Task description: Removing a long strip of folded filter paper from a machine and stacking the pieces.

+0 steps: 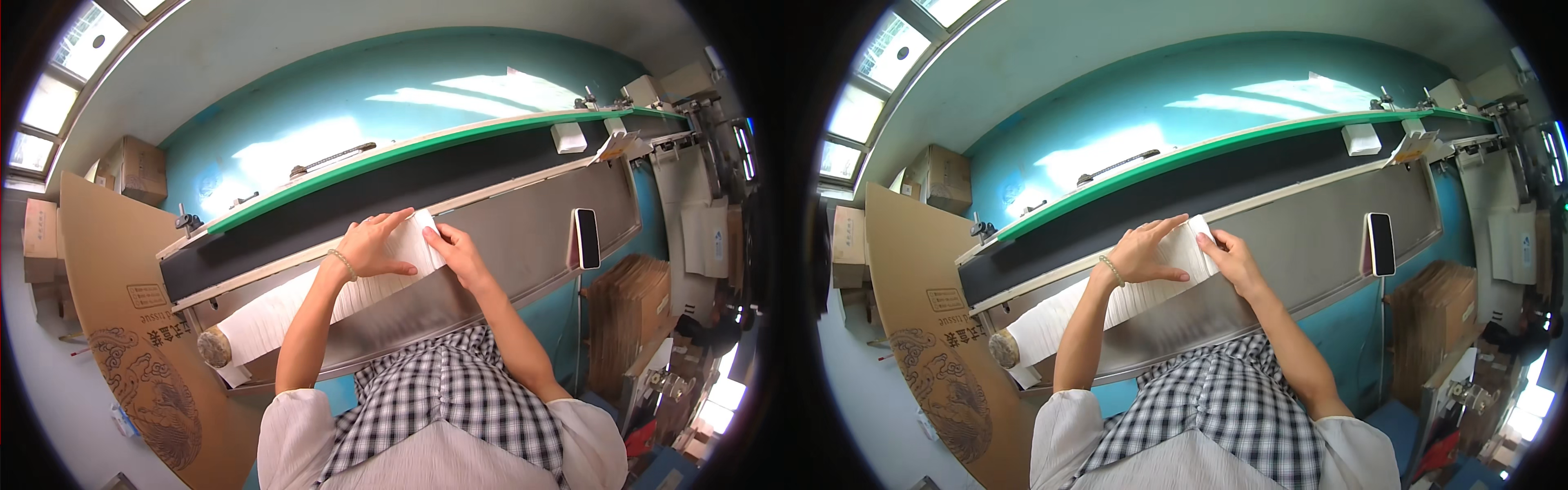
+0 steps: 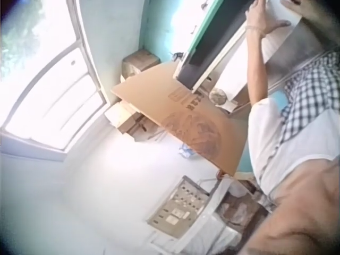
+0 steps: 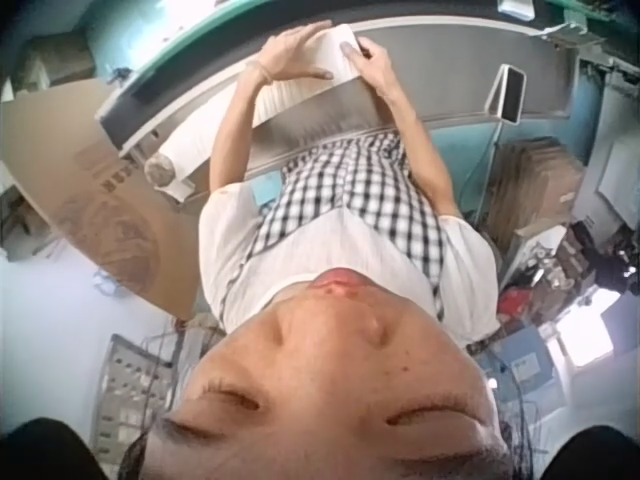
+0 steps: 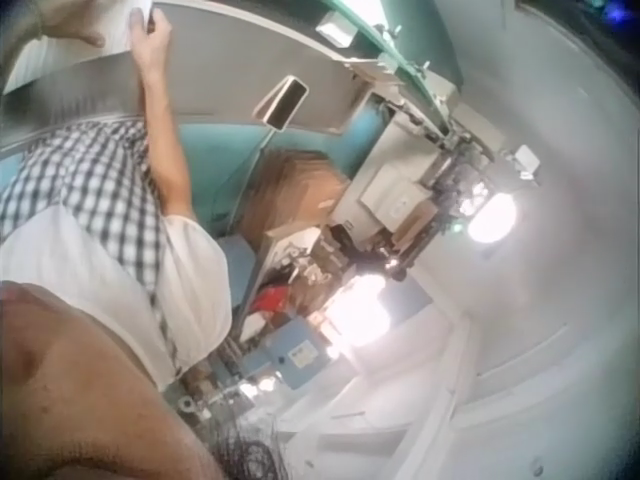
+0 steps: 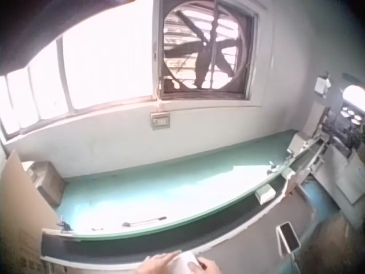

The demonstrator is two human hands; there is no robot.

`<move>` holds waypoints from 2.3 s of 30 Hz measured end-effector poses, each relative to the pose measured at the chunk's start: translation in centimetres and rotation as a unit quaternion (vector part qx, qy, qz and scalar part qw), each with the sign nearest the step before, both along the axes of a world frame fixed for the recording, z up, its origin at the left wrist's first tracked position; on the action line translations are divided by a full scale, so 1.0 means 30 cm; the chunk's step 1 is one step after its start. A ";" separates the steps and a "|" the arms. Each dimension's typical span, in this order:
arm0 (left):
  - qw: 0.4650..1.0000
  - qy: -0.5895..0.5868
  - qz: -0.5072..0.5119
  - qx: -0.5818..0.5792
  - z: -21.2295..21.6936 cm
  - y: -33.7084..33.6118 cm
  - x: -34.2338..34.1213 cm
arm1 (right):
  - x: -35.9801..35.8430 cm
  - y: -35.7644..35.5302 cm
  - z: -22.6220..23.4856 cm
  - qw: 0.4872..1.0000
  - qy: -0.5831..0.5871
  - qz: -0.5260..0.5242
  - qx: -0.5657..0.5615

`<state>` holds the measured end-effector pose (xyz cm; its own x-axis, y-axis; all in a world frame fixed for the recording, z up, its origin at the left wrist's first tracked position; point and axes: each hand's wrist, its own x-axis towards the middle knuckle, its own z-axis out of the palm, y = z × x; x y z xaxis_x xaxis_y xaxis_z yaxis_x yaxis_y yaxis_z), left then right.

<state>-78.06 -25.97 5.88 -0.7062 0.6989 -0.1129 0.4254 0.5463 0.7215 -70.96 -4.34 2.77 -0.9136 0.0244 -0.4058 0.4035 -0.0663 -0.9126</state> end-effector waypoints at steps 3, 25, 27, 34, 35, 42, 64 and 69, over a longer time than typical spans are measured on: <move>1.000 -0.030 0.002 -0.007 0.004 0.002 0.002 | 0.002 -0.009 0.011 0.996 -0.049 -0.034 -0.072; 0.998 -0.030 0.047 0.016 -0.013 -0.054 0.038 | 0.019 -0.045 -0.028 1.000 0.000 0.008 0.021; 0.998 -0.027 0.048 0.012 -0.027 -0.059 0.044 | 0.026 -0.012 -0.021 0.999 -0.021 0.017 0.019; 0.998 -0.043 0.046 0.022 -0.018 -0.060 0.044 | -0.147 0.037 -0.034 0.977 -0.027 -0.103 -0.186; 0.997 -0.058 0.050 0.012 -0.019 -0.063 0.037 | -0.120 0.012 -0.021 0.984 -0.055 -0.086 -0.148; 0.998 -0.030 0.047 -0.012 0.002 -0.095 0.049 | 0.005 -0.085 -0.030 0.999 -0.013 0.051 0.005; 0.996 -0.031 0.066 0.040 -0.040 -0.129 0.057 | -0.011 -0.131 0.006 0.999 0.018 0.048 0.000; 0.997 -0.012 0.068 -0.017 -0.005 -0.147 0.078 | 0.021 -0.153 -0.033 0.992 0.049 0.082 0.081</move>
<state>-75.71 -30.37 5.74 -0.7913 0.5919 -0.1531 0.3279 0.6222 0.7109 -70.34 -8.94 1.79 -0.9457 -0.0698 -0.3175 0.3056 0.1424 -0.9414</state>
